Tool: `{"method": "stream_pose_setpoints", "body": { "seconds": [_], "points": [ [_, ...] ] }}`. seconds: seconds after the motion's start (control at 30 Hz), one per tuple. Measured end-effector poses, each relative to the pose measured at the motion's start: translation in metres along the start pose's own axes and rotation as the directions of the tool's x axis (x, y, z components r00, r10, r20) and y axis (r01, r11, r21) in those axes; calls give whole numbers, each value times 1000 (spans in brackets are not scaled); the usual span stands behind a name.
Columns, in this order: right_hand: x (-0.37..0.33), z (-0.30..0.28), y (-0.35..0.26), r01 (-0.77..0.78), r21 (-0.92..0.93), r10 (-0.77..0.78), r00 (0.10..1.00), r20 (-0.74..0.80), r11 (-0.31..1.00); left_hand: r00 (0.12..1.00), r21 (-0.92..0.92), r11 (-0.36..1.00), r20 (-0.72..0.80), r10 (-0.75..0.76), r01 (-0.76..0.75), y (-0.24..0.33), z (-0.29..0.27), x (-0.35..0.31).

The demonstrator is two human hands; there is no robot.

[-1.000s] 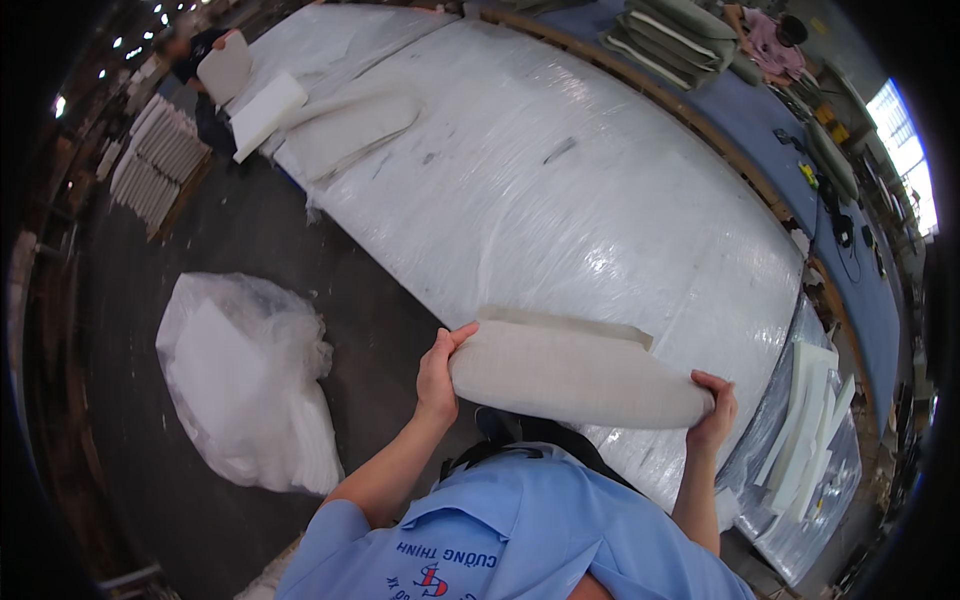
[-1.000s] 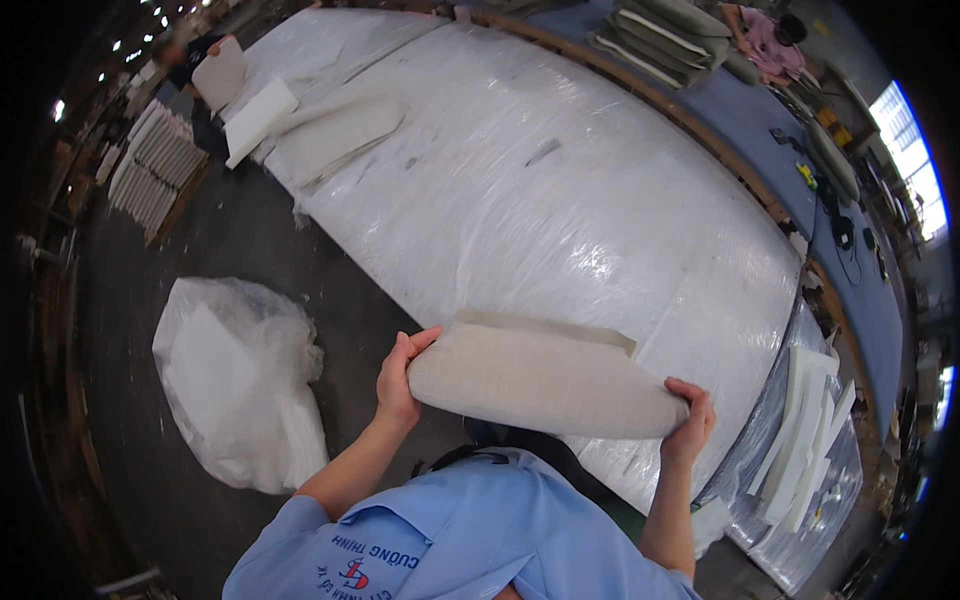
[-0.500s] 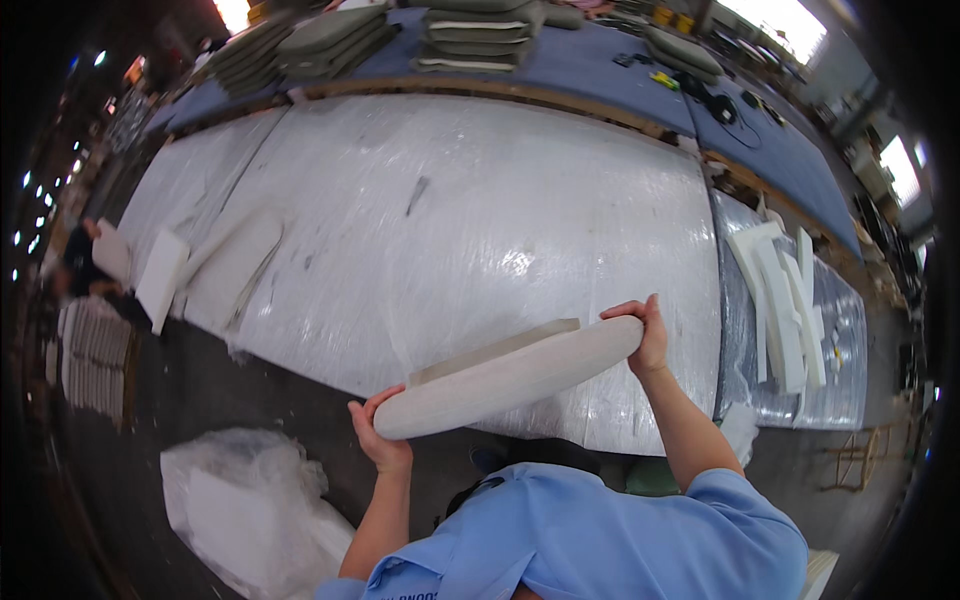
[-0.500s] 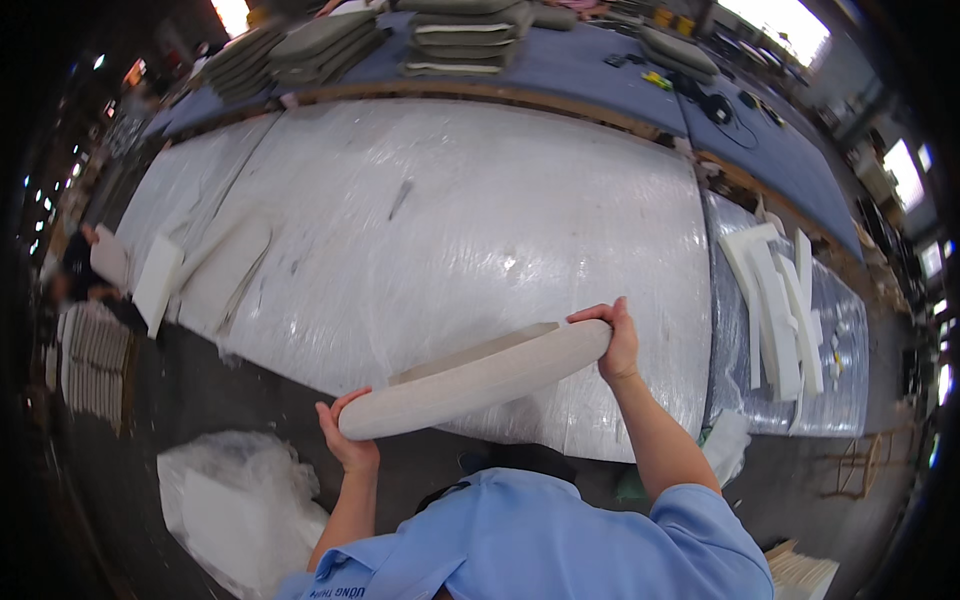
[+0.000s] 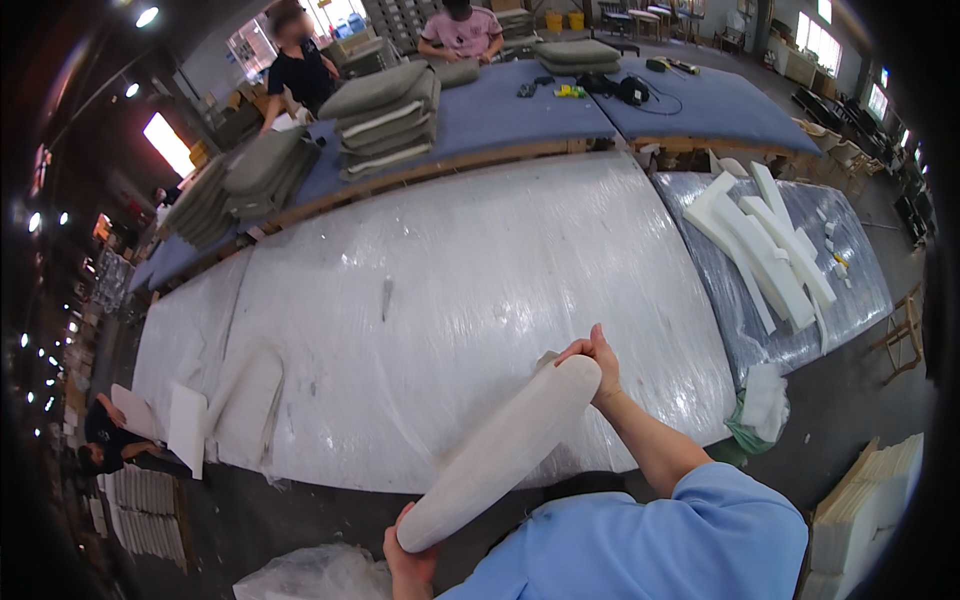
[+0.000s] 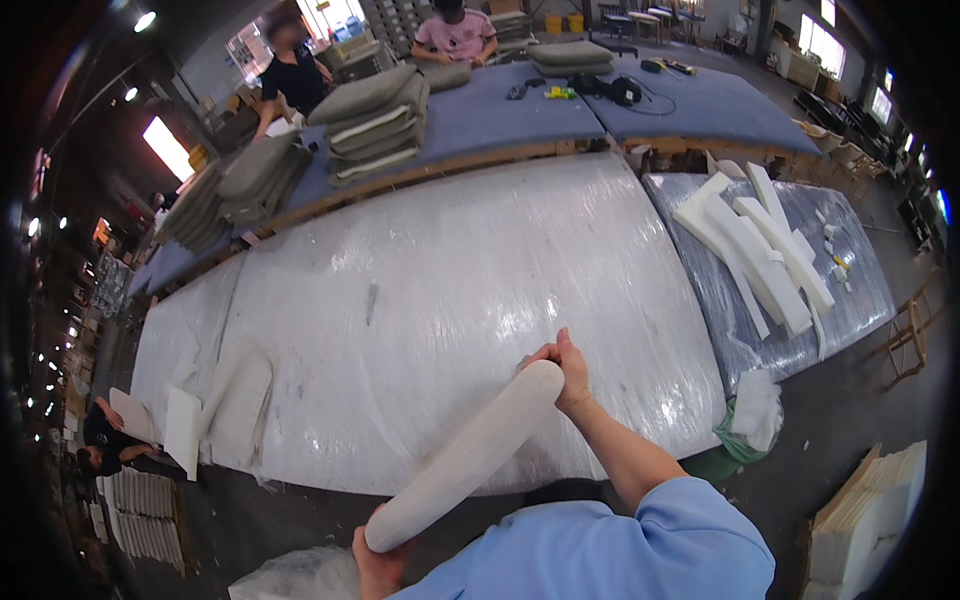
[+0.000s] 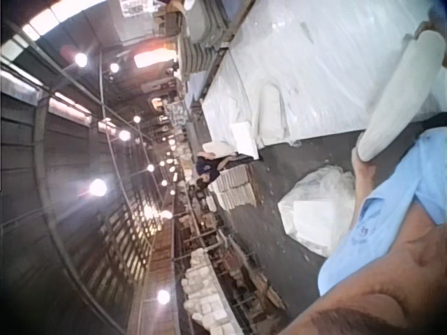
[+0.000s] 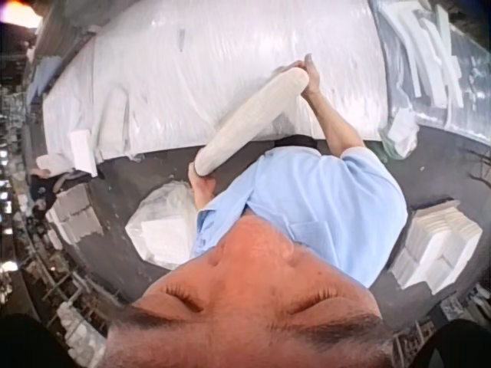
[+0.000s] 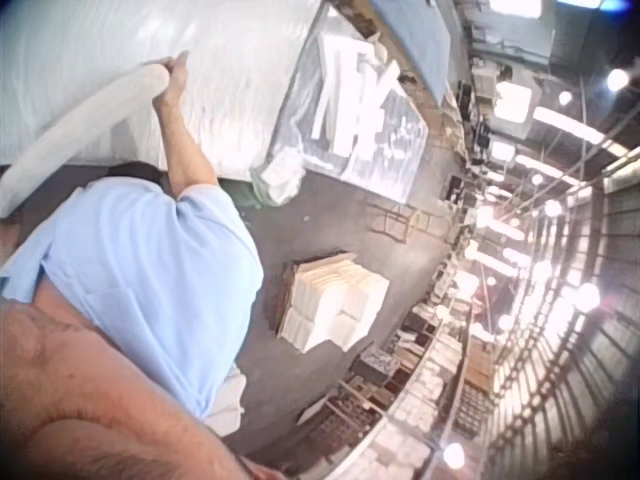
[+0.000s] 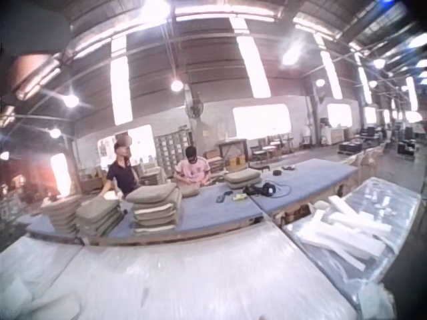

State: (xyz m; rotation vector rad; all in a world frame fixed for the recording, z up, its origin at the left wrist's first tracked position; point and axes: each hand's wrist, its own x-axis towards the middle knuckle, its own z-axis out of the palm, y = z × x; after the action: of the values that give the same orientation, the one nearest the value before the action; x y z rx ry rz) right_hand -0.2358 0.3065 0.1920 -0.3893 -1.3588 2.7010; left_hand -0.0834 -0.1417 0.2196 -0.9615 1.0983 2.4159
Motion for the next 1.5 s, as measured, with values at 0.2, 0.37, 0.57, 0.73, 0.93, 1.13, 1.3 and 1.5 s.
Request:
{"method": "stream_pose_setpoints", "body": {
  "seconds": [0.2,0.37,0.57,0.73,0.93,1.13,1.3,1.5],
  "points": [
    [1,129,-88,492,-192,-372,815,443,849,986,75,994,154,71,-83,-46,-2,-1],
    [-24,196,-103,880,-137,-463,366,807,455,941,321,937,336,22,-137,-86,54,10],
    [-74,188,-26,919,-199,-342,319,884,341,578,276,614,728,369,-740,-40,137,-49],
    [-88,184,-5,912,-239,-512,389,766,335,491,369,358,796,354,-858,-33,136,-47],
    [-66,165,-9,851,-396,-607,524,598,346,555,419,392,754,352,-819,-43,146,-46],
    [-16,140,-10,665,-672,-670,664,331,327,552,460,315,757,350,-830,-51,161,-56],
    [30,129,-16,521,-771,-682,714,159,365,563,491,287,773,292,-823,-51,176,-56],
    [62,121,-20,402,-550,-513,856,-58,732,521,411,383,816,250,-828,-57,192,-17]
  ]
}}
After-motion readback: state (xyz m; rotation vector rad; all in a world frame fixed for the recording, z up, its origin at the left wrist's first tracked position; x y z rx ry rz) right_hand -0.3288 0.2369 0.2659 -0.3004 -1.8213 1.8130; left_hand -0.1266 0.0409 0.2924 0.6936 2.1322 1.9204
